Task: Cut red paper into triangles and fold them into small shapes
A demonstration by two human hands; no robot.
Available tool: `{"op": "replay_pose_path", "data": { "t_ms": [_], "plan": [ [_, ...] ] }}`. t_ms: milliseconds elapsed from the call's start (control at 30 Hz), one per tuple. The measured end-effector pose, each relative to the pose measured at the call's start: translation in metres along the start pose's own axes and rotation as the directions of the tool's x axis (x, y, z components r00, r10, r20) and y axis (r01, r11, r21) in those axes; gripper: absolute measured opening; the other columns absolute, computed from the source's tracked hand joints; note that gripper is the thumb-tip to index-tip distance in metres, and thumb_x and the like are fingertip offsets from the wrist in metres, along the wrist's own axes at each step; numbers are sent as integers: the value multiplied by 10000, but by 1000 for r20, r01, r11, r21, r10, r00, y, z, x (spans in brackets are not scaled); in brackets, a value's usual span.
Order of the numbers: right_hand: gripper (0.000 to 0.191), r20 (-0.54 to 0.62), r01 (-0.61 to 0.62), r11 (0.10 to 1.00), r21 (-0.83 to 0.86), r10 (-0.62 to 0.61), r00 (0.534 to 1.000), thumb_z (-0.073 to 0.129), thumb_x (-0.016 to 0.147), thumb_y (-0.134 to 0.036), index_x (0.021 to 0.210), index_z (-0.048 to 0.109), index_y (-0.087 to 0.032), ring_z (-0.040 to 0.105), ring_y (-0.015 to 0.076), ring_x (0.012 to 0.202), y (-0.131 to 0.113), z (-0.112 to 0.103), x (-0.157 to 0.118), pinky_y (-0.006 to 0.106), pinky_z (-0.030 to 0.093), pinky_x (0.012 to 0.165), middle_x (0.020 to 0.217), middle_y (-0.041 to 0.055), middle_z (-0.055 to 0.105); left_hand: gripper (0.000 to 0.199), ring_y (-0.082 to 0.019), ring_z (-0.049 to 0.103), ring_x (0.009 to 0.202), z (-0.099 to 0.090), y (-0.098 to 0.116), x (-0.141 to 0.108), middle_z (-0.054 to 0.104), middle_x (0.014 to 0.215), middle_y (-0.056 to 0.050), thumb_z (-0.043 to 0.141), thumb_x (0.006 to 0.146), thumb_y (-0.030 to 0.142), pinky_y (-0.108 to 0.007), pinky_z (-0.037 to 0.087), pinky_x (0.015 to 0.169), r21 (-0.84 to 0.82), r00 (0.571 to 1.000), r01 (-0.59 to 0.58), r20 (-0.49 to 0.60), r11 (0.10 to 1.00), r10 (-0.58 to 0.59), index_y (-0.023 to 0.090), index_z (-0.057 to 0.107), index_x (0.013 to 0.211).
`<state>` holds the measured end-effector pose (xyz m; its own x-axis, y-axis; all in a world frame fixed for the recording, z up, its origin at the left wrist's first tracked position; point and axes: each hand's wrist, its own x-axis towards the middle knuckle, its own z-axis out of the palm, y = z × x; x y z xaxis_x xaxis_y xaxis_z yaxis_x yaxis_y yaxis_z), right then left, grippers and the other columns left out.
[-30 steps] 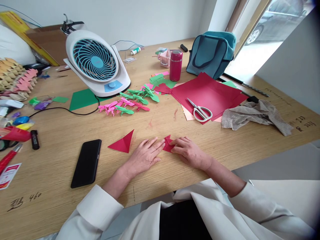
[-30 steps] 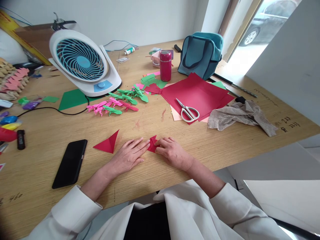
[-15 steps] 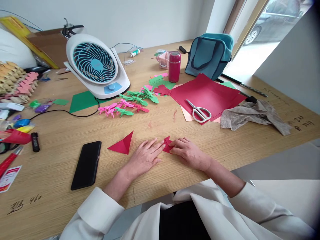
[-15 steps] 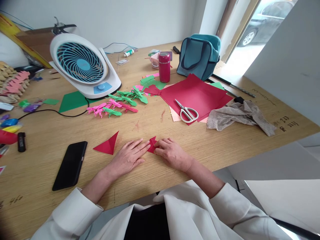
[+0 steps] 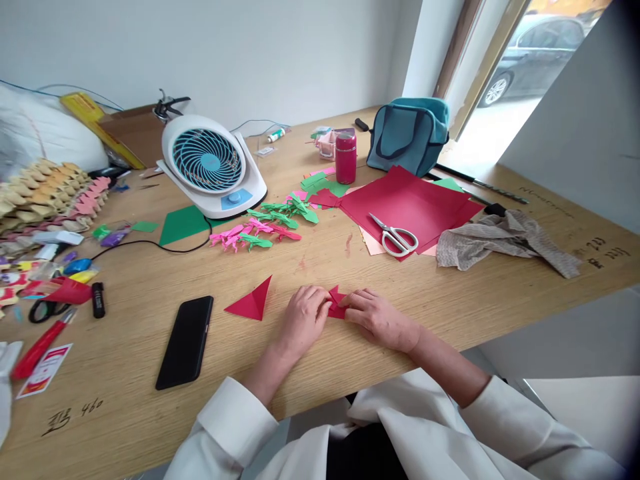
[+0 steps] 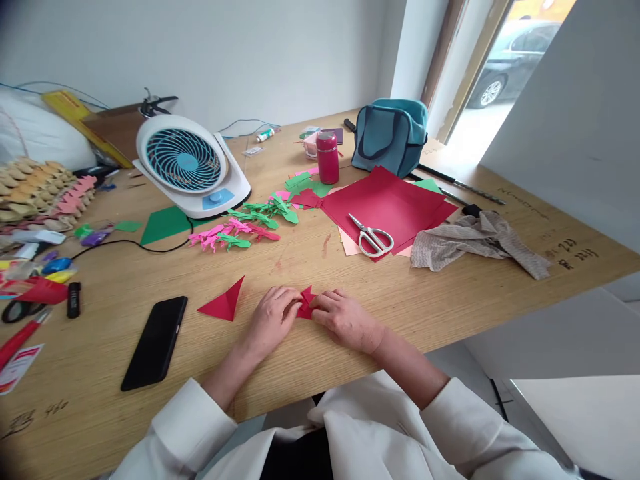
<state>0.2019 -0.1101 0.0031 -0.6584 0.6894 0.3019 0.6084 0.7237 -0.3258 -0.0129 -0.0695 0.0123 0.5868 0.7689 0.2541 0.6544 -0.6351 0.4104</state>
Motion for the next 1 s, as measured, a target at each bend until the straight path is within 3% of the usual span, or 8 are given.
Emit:
{"op": "replay_pose_path", "data": {
  "t_ms": [200, 333, 433, 600, 667, 767, 867, 1000],
  "plan": [
    [188, -29, 36, 999, 5, -36, 999, 482, 941, -109, 952, 664, -152, 534, 219, 974, 0, -3, -4, 359, 429, 888, 1138, 124, 626, 70, -227, 613, 855, 10, 11, 20, 644, 853, -60, 618, 878, 219, -354, 469, 781, 32, 960, 279, -17, 960, -279, 196, 578, 826],
    [171, -48, 31, 999, 11, -30, 998, 499, 926, -107, 911, 660, -164, 533, 221, 953, 2, -2, -6, 372, 433, 876, 1126, 121, 623, 153, -161, 580, 679, 7, 4, 29, 639, 724, -6, 653, 827, 261, -285, 422, 658, -233, 912, 409, 123, 882, -390, 199, 570, 715],
    [170, -91, 47, 998, 43, -42, 995, 505, 901, -90, 847, 646, -167, 533, 228, 948, 4, -1, -7, 382, 443, 856, 1111, 123, 619, 199, -127, 533, 613, 5, -4, 34, 612, 668, 18, 656, 803, 347, -254, 396, 604, -493, 902, 432, 214, 756, -376, 186, 588, 709],
    [198, -283, -38, 963, 267, 116, 952, 434, 939, -102, 912, 615, -175, 552, 223, 1008, 5, -8, -10, 383, 462, 886, 1125, 132, 598, 277, -102, 473, 613, 1, -13, 37, 562, 652, 34, 705, 734, 419, -232, 367, 608, -710, 900, 396, 173, 582, -401, 169, 589, 710],
    [156, -325, -151, 887, 437, 312, 893, 475, 967, -203, 1064, 593, -171, 564, 219, 1012, 4, -12, -9, 369, 475, 874, 1130, 131, 599, 285, -97, 466, 617, 0, -12, 36, 554, 652, 36, 724, 724, 415, -229, 361, 612, -752, 895, 385, 164, 535, -414, 166, 587, 707],
    [302, -147, -298, 653, 696, 537, 831, 561, 952, -416, 1112, 591, -163, 588, 190, 873, 2, -13, -1, 300, 477, 739, 1010, 84, 645, 287, -93, 468, 615, -1, -8, 35, 554, 652, 38, 744, 720, 399, -225, 364, 610, -799, 900, 359, 160, 483, -405, 163, 581, 705],
    [381, 64, -400, 463, 791, 588, 806, 625, 886, -534, 949, 639, -159, 526, 137, 683, -1, -6, 11, 246, 400, 600, 783, 11, 620, 269, -95, 490, 626, 0, -1, 34, 573, 671, 30, 750, 728, 372, -226, 383, 615, -827, 917, 322, 152, 462, -368, 160, 584, 713],
    [398, 154, -417, 315, 853, 612, 776, 726, 784, -548, 780, 619, -165, 427, 97, 559, 0, 9, 24, 231, 315, 514, 633, -32, 537, 233, -94, 521, 650, 0, 7, 33, 598, 715, 24, 750, 738, 330, -222, 401, 633, -866, 924, 280, 127, 414, -361, 159, 593, 759]
  ]
}}
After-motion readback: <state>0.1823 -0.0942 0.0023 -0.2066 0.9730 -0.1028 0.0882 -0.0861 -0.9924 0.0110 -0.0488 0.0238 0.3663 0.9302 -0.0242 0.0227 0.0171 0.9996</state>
